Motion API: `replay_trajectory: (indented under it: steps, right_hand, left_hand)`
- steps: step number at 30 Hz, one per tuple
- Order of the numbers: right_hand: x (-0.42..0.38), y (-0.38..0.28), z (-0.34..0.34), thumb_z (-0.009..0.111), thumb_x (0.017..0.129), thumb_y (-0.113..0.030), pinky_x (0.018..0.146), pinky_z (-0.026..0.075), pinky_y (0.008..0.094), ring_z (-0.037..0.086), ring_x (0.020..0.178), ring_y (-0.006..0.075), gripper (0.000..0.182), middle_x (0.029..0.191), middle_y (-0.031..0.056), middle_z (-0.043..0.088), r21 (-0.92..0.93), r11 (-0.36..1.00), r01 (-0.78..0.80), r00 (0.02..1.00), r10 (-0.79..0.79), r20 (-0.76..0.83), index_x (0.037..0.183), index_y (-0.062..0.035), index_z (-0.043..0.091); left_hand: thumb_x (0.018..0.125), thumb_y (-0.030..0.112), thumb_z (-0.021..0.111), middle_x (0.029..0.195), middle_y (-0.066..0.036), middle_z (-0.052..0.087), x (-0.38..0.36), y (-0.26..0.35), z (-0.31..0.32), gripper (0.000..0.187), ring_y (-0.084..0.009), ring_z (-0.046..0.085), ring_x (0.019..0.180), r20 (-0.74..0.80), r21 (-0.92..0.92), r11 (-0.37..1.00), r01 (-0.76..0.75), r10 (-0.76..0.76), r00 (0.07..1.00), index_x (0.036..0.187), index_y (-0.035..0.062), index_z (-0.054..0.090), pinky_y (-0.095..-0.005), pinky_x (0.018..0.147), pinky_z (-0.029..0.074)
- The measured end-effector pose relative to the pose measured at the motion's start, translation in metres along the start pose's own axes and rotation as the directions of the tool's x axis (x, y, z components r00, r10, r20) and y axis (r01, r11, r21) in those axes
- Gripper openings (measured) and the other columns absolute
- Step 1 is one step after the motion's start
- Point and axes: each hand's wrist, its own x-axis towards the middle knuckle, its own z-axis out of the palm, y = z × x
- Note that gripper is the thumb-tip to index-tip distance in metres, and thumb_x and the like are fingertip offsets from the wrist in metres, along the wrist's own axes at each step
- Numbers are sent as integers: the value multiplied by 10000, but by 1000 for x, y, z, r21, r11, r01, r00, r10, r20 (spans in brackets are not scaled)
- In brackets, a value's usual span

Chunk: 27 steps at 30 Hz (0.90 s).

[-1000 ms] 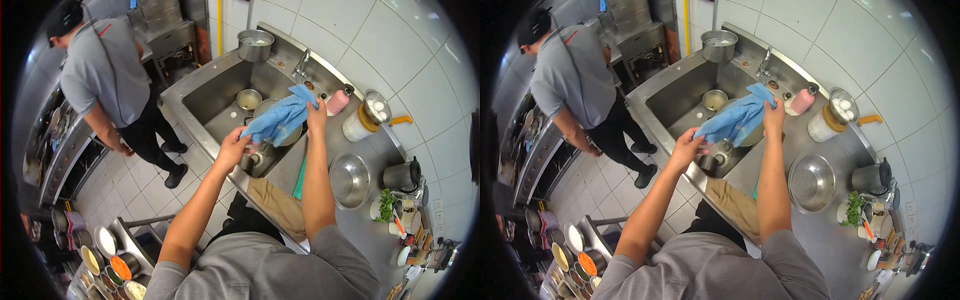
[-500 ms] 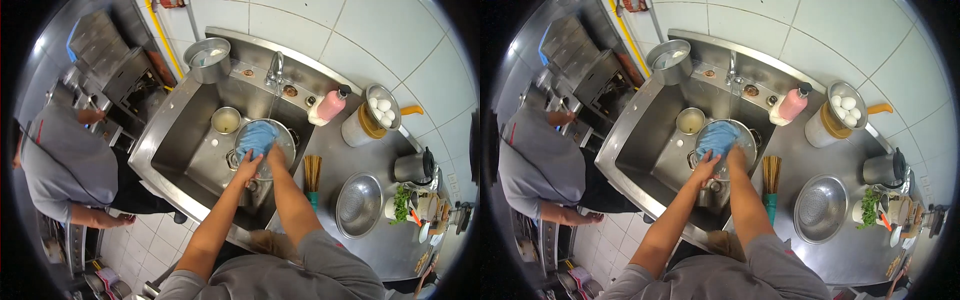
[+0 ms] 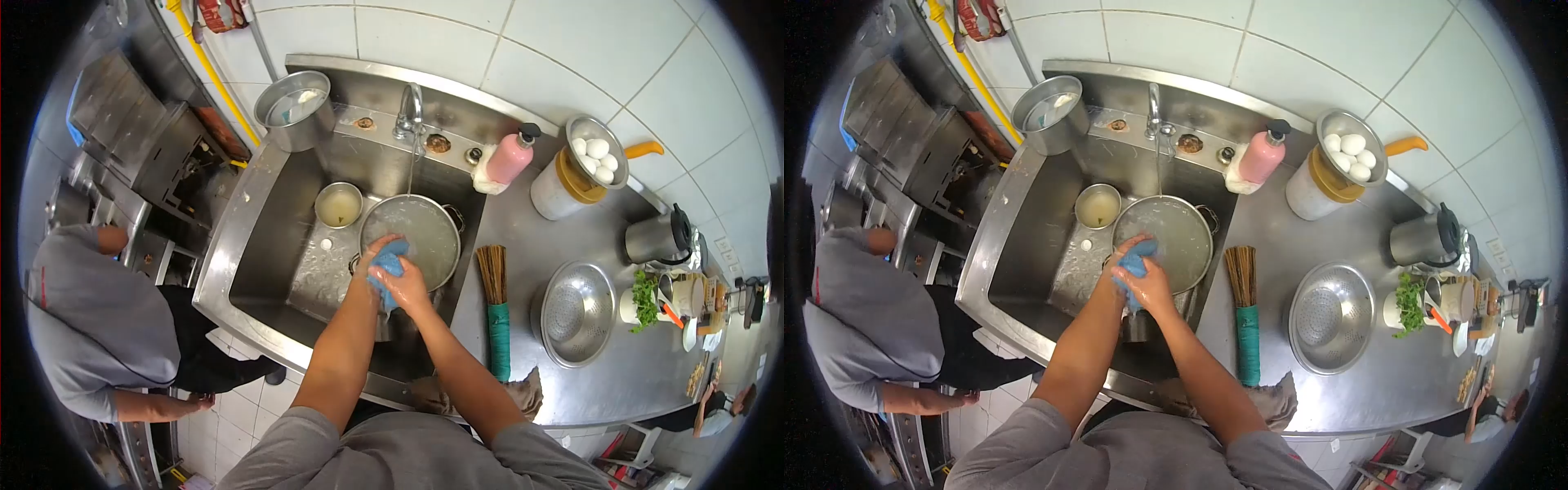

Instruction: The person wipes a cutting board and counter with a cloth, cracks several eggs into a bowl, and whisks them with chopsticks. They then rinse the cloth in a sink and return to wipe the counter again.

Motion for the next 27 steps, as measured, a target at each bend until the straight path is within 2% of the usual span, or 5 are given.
replay_trajectory:
  steps: [11,18,21,23,27]
  right_hand:
    - [75,47,-26,659,871,-398,750,494,395,614,912,215,428,1026,96,651,262,928,-266,944,305,-122,1088,-30,643]
    - [118,163,-31,520,958,-283,1031,435,432,534,1223,261,403,1330,133,562,863,504,29,757,553,-349,1297,-70,567]
    - [159,88,-67,453,962,-197,1016,459,442,547,1208,264,374,1326,147,569,984,167,59,910,396,-122,1295,-78,574]
    - [186,10,-84,463,960,-161,1124,343,497,408,1350,343,396,1392,192,500,627,682,375,903,-423,-80,1321,-3,510]
    - [167,-136,-90,444,1017,-252,1143,297,490,358,1380,377,510,1491,193,394,932,355,70,994,-109,-33,1446,2,336]
  left_hand:
    - [977,469,545,950,-83,633,-64,29,50,395,-203,613,892,-407,23,992,-123,122,905,989,78,595,-344,814,499]
    - [814,17,530,1020,-83,611,-97,8,7,381,-161,568,940,-226,264,952,-152,214,950,1188,75,573,-321,821,471]
    - [819,-30,498,1006,-74,623,-105,9,12,422,-147,590,858,-149,446,879,-170,260,954,1225,66,565,-282,756,482]
    - [819,-47,484,1007,-70,627,-104,8,16,448,-138,592,821,-141,453,874,-176,265,954,1248,60,557,-264,728,482]
    - [821,-81,467,1014,-70,636,-105,9,34,491,-117,597,789,-101,371,905,-207,261,960,1291,39,544,-238,681,477]
